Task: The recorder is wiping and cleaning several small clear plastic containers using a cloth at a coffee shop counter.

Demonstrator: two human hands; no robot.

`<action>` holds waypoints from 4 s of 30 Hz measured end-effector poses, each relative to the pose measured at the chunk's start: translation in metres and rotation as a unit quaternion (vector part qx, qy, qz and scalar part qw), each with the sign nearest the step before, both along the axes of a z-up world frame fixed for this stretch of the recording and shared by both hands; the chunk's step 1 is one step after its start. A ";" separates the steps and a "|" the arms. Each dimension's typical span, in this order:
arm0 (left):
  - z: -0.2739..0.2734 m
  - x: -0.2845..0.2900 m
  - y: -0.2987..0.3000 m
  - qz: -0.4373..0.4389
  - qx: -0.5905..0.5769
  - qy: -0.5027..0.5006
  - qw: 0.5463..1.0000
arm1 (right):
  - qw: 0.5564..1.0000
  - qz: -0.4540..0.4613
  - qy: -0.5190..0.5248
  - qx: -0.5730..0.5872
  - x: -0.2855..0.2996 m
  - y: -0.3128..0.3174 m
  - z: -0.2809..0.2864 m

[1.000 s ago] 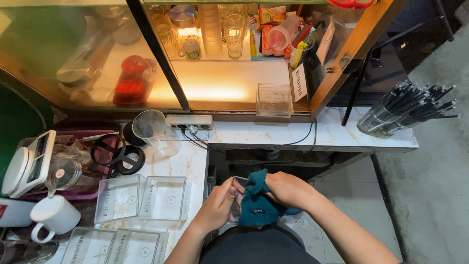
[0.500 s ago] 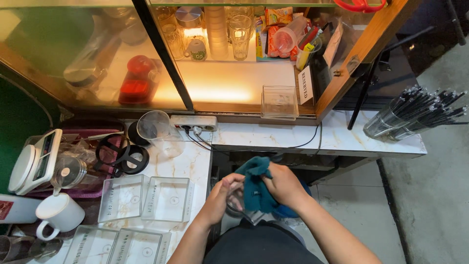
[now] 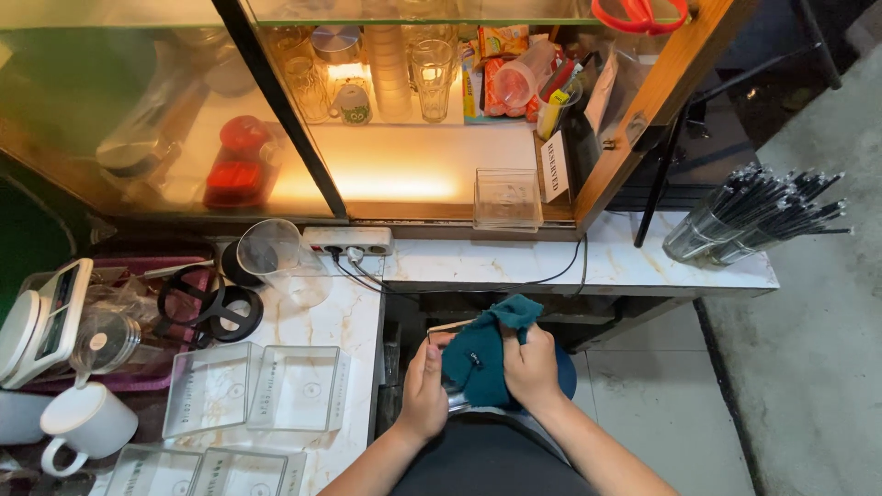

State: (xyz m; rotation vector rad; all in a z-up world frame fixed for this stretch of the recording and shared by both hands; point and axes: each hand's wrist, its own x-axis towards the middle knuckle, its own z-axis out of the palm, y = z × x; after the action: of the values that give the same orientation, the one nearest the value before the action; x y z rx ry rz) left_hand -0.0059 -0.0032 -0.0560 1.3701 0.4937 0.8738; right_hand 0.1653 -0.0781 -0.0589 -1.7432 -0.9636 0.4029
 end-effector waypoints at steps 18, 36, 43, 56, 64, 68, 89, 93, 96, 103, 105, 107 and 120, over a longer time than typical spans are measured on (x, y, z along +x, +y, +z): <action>0.027 -0.012 0.032 -0.015 0.003 0.108 0.994 | 0.997 0.052 0.004 0.065 -0.012 0.016 0.033; 0.005 -0.012 0.029 -0.062 -0.138 0.097 0.984 | 0.995 0.045 0.046 0.071 -0.007 0.008 0.022; 0.011 -0.010 0.025 0.012 -0.039 0.024 0.999 | 0.996 0.055 0.064 0.035 -0.028 0.002 0.020; 0.014 -0.014 0.013 -0.061 -0.073 0.110 0.989 | 0.998 0.046 0.001 0.048 0.009 0.015 0.038; 0.039 -0.014 0.027 0.085 -0.025 0.032 0.996 | 0.986 0.087 0.142 0.026 -0.045 -0.001 0.022; 0.043 -0.019 0.032 0.067 0.018 0.076 0.995 | 0.990 0.094 0.091 0.054 -0.045 -0.002 0.026; 0.031 -0.032 0.037 -0.136 0.055 0.162 0.976 | 0.969 0.204 -0.127 -0.062 -0.012 0.008 0.041; 0.069 -0.023 0.021 -0.111 -0.009 0.017 0.994 | 0.998 -0.024 0.005 -0.053 -0.015 0.007 0.015; 0.011 -0.015 0.006 -0.033 0.055 0.078 0.995 | 0.997 -0.042 -0.053 0.034 -0.025 0.004 0.008; 0.025 -0.016 0.010 -0.032 0.040 0.139 0.989 | 0.999 -0.012 -0.018 -0.039 -0.009 -0.005 0.013; 0.026 -0.017 0.009 -0.057 0.051 0.161 0.984 | 0.999 -0.026 0.011 0.043 -0.008 -0.005 0.022; 0.032 -0.012 0.001 -0.061 0.049 0.147 0.986 | 0.998 -0.038 0.008 0.048 -0.003 -0.005 0.023; 0.039 -0.011 0.022 0.038 0.092 0.067 0.993 | 0.996 0.045 0.038 -0.060 -0.029 -0.017 0.004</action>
State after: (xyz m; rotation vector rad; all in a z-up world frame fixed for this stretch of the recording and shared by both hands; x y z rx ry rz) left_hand -0.0168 0.0184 -0.0169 1.5951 0.5820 0.9115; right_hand 0.1367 -0.0950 -0.0545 -1.7824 -0.9825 0.5913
